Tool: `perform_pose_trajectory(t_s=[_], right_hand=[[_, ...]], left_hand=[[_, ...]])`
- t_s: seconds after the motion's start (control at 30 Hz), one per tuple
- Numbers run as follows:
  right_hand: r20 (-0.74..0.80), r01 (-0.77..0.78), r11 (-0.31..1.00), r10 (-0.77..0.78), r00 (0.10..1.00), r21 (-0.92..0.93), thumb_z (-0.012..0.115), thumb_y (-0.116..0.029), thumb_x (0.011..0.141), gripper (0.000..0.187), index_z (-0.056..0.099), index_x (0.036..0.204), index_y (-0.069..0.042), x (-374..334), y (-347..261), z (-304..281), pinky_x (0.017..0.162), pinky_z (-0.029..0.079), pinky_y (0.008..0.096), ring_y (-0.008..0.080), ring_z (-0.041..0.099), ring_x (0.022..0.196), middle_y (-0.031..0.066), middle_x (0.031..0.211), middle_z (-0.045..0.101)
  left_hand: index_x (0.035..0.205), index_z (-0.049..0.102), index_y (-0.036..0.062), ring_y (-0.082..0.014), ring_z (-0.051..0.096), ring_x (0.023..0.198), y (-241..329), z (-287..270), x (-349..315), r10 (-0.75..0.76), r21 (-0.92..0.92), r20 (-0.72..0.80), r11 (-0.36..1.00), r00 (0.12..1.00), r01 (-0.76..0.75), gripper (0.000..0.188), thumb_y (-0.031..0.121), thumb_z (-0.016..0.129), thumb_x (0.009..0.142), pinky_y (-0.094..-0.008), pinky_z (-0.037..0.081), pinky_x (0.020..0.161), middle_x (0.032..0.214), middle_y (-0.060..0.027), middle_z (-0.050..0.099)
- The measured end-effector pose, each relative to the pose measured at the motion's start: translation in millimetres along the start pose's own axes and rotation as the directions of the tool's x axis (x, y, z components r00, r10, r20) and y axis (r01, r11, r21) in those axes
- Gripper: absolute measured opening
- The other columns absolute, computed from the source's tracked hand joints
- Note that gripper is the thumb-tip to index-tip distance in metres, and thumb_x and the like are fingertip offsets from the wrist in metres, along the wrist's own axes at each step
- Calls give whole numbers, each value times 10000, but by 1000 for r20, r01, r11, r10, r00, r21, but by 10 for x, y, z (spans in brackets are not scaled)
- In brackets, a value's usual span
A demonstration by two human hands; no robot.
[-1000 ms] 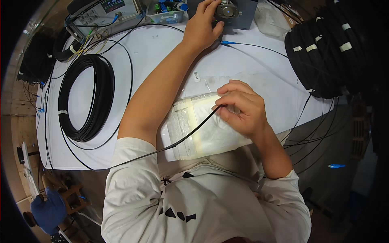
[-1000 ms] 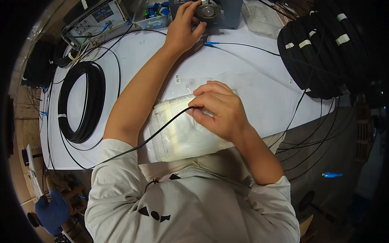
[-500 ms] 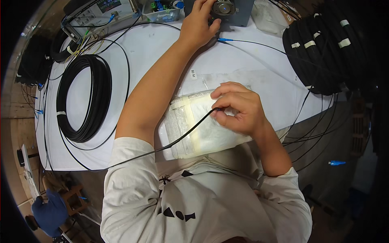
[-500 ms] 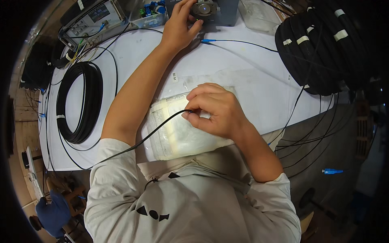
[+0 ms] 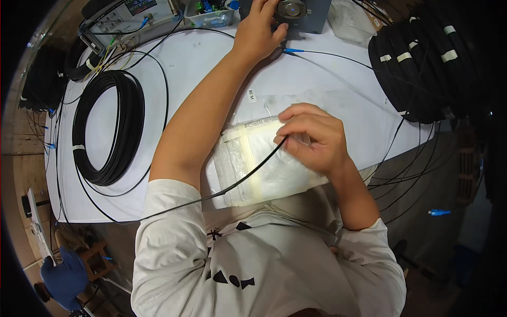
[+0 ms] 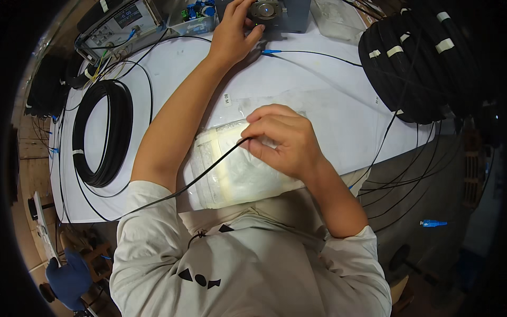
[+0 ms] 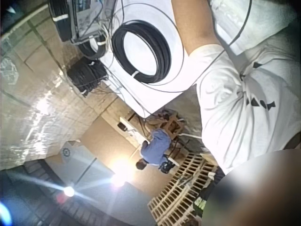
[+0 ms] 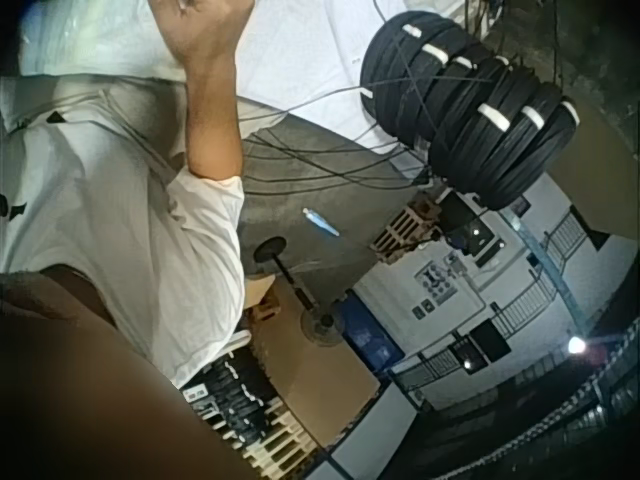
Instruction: Inspecting the connector end of a fiber optic cable using a digital microscope and reviewing the image on a monitor.
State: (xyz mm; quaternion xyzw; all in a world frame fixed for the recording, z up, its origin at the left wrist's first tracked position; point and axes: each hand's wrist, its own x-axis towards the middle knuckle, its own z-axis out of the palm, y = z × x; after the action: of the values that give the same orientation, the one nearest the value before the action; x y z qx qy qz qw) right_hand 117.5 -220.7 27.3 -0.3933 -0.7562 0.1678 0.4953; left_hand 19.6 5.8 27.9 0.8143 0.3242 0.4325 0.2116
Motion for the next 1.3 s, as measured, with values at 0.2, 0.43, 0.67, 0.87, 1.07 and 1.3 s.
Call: perform_pose_trajectory(t_s=[0.2,0.43,0.67,0.87,1.07,1.3], right_hand=[[76,-17,999,14,997,49,872,-47,756,157,765,871,-54,-11,12,-33,639,576,304,220,724,846,117,921,730],[24,-157,987,157,987,10,883,-53,753,162,764,863,-49,-15,-55,-17,642,572,291,207,722,806,113,934,745],[-48,-25,999,23,999,-25,882,-54,750,173,756,869,-49,-11,58,5,635,558,301,195,712,776,116,943,747],[57,-40,999,40,998,-2,876,-62,759,163,743,853,-41,14,-10,-40,757,572,347,243,713,821,100,903,738],[-32,-70,996,68,997,-61,863,-44,764,155,744,863,-42,-14,6,7,730,573,345,243,711,828,104,912,737],[1,-101,995,101,995,-3,871,-54,775,157,748,870,-36,-22,5,-10,612,559,289,205,710,832,109,935,736]], left_hand=[[1538,446,114,-303,678,946,-17,14,10,5,5,-1,1000,1000,-5,728,92,749,876,-412,566,870,1492,-136,488],[1535,450,117,-305,678,945,-53,20,8,13,-14,-16,1000,1000,-13,728,92,749,872,-408,567,868,1488,-138,489],[1540,449,115,-301,675,931,6,0,4,-15,-6,-4,1000,1000,15,732,86,743,871,-401,564,861,1487,-138,494],[1531,465,106,-292,661,906,-5,6,1,2,-27,-16,1000,1000,-3,713,76,739,873,-394,558,854,1481,-134,499],[1531,458,104,-287,651,922,-26,6,7,-1,-12,-12,1000,1000,1,719,77,743,872,-387,554,866,1475,-128,494],[1537,446,104,-280,649,941,-66,27,-42,104,-21,-66,994,992,-106,721,72,736,878,-382,552,878,1480,-123,482]])
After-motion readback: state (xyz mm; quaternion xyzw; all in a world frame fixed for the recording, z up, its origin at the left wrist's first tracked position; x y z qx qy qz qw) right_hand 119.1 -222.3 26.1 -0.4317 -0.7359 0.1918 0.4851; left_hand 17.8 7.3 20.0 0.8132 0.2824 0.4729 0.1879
